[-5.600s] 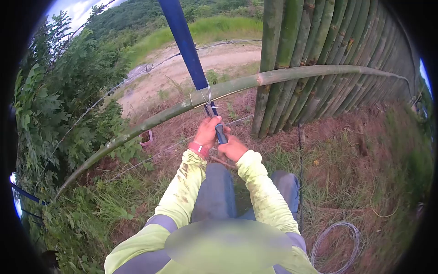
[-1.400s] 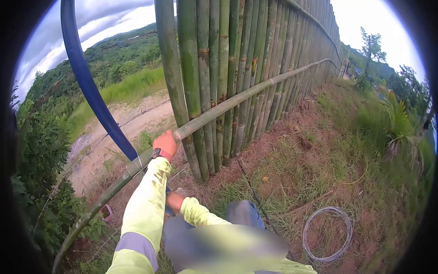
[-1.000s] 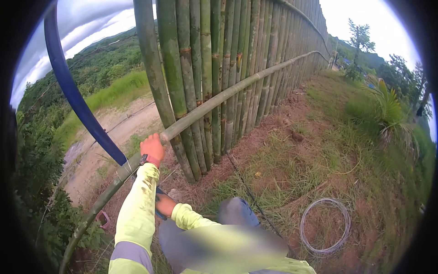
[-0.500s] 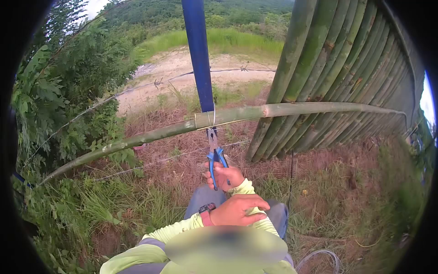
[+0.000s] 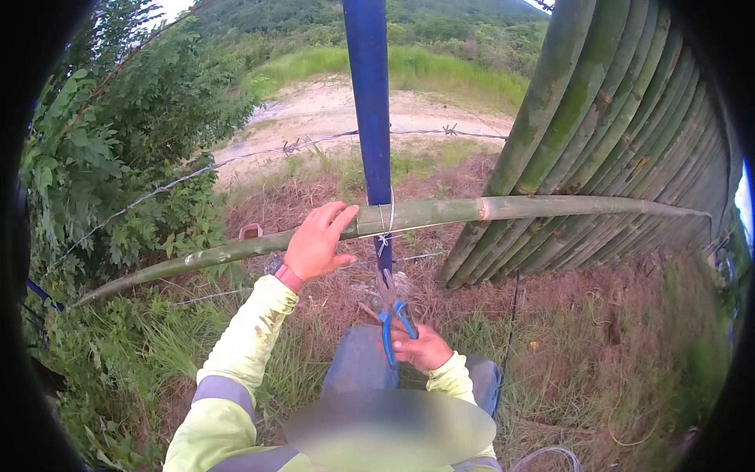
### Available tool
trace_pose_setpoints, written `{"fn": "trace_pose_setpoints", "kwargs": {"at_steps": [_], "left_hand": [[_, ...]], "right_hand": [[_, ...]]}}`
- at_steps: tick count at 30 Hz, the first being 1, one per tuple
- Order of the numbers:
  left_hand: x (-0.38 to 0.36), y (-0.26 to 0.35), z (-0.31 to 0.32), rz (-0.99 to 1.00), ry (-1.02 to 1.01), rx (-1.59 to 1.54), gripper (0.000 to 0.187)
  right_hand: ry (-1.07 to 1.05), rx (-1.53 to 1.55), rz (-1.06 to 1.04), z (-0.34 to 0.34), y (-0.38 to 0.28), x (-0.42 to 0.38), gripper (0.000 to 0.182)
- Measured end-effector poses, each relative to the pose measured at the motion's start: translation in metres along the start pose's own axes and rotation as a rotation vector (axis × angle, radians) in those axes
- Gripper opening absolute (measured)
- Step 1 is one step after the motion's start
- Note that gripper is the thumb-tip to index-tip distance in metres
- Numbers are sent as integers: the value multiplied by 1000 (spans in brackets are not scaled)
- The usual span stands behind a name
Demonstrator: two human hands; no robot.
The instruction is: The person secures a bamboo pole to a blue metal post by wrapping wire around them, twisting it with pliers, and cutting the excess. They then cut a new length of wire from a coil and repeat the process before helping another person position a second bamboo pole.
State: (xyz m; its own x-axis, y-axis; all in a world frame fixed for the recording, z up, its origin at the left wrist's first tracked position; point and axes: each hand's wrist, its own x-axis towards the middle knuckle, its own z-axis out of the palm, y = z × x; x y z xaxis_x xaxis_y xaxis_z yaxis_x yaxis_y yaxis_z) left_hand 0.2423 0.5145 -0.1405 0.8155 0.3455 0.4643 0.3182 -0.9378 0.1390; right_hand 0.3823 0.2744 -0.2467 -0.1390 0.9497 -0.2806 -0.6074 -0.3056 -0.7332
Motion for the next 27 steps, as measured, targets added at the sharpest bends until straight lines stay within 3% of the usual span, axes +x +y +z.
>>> {"fn": "trace_pose_setpoints", "kwargs": {"at_steps": [2,4,6,13,16,19,23,27], "left_hand": [[10,12,7,39,16,96,88],[17,22,13,-78,-20,132,90],[17,27,19,-69,88,154,91],[20,27,25,-123,180,87,76],[24,34,23,-208,214,4,67],[31,38,21,-316,190,-75,58],[34,40,18,-400,159,-97,56],[33,32,17,-363,138,-64,59]], "right_hand": [[27,70,52,-12,19,-22,64],[72,160,67,-18,36,-47,64],[123,255,83,-21,47,-69,64],[296,277,47,-34,61,-84,61],[349,130,25,-33,48,-62,56],[367,-81,-126,-29,39,-31,30],[329,-193,-76,-11,8,-5,19],[373,-341,-80,-2,2,3,20]]}}
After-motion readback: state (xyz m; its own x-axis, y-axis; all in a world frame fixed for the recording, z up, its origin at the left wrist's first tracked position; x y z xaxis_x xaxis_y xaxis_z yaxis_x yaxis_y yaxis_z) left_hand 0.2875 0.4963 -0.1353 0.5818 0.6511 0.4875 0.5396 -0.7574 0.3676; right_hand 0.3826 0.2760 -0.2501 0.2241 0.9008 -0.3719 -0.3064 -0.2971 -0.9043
